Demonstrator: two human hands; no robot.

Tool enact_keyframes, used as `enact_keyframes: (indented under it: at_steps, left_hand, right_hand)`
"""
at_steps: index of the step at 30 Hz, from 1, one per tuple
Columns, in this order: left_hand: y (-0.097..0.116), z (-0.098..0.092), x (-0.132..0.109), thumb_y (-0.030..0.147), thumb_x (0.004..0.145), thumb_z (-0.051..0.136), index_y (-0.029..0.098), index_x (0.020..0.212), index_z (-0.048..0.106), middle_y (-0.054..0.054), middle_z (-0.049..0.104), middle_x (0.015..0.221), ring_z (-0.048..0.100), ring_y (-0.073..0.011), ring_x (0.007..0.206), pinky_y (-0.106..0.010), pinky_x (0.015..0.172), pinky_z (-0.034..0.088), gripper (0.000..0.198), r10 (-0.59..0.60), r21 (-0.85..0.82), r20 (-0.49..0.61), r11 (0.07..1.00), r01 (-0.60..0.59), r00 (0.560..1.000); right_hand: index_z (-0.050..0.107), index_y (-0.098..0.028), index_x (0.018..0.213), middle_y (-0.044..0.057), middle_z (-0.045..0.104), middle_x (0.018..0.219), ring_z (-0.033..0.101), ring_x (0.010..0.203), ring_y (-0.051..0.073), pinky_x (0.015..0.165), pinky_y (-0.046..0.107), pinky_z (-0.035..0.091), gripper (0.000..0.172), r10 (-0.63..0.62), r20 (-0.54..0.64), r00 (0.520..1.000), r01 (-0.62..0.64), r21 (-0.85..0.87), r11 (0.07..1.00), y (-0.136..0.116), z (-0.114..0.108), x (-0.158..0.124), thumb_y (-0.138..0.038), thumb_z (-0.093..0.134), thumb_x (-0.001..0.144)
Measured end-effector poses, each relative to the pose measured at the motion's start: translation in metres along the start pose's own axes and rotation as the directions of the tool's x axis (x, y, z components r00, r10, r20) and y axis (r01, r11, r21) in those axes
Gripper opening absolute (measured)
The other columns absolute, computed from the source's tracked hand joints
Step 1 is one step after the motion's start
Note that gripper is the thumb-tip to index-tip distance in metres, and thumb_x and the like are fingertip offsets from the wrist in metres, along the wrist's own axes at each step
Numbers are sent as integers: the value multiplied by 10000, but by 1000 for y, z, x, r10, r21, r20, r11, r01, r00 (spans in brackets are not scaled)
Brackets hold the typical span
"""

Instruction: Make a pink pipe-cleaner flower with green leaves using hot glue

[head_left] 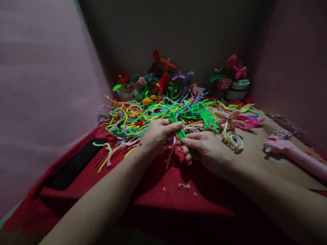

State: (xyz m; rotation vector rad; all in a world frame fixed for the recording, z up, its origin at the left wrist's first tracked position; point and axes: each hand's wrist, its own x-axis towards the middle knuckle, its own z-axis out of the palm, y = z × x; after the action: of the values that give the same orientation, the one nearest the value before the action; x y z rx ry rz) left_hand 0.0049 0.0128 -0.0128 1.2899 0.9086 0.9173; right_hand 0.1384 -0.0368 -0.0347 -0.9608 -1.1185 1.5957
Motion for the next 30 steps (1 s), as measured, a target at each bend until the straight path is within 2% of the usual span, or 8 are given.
enact_keyframes:
  at_steps: [4,8,10,14,20,24,27,30]
  left_hand:
    - [0,-3,0,258,649,683,152,551,443,57,434,399,312,-20,306,-166,334,201,280,-118,44,100,993,114,988]
    - [3,1,-4,266,658,668,137,494,460,42,444,363,337,-29,291,-166,312,208,295,-4,223,-10,975,6,1000]
    - [5,3,-6,255,654,667,142,480,454,47,436,346,341,-33,281,-167,302,218,298,34,254,-73,967,-14,997]
    - [6,5,-7,289,646,669,159,477,434,57,432,335,342,-48,258,-182,277,230,317,14,219,-88,976,5,996]
    - [3,3,-6,312,647,676,158,476,436,53,447,346,377,-58,252,-191,274,253,332,85,229,-86,971,-63,993]
    - [1,-2,-2,286,639,686,151,530,463,59,442,373,364,-46,278,-184,296,253,282,26,130,-7,991,-24,1000]
    - [1,-6,0,268,627,701,155,604,476,72,436,426,337,-26,309,-168,317,231,252,77,45,42,996,-79,996]
    - [5,-10,0,284,661,677,165,604,436,87,374,440,288,-12,322,-162,327,184,275,120,-13,19,993,-120,993]
  right_hand:
    - [576,-109,591,-3,541,492,482,385,77,385,208,418,172,3,19,1000,-4,46,999,1,-5,3,-184,560,746]
    - [584,-106,578,0,547,497,492,395,70,401,197,420,182,-14,-1,1000,14,41,999,2,-5,5,-198,595,734]
    - [588,-110,592,2,558,508,497,400,70,405,195,420,168,-6,-34,999,8,35,999,2,-5,4,-204,604,730]
    - [590,-112,598,8,570,518,493,389,67,384,188,402,193,13,-55,998,-13,-7,1000,3,-3,3,-240,597,743]
    - [585,-119,577,-12,541,472,463,362,59,364,181,378,199,-27,-75,997,24,-39,999,3,-3,3,-228,582,743]
    - [577,-118,577,-14,534,465,454,345,59,344,178,362,193,-20,-61,998,18,-43,999,1,-3,2,-238,582,729]
    - [580,-113,592,-13,529,458,448,338,58,337,175,363,181,-8,-59,998,5,-48,999,1,-3,2,-224,562,734]
    - [594,-110,617,-15,526,450,449,338,60,334,175,368,166,19,-67,998,-23,-57,998,2,-3,3,-203,542,744]
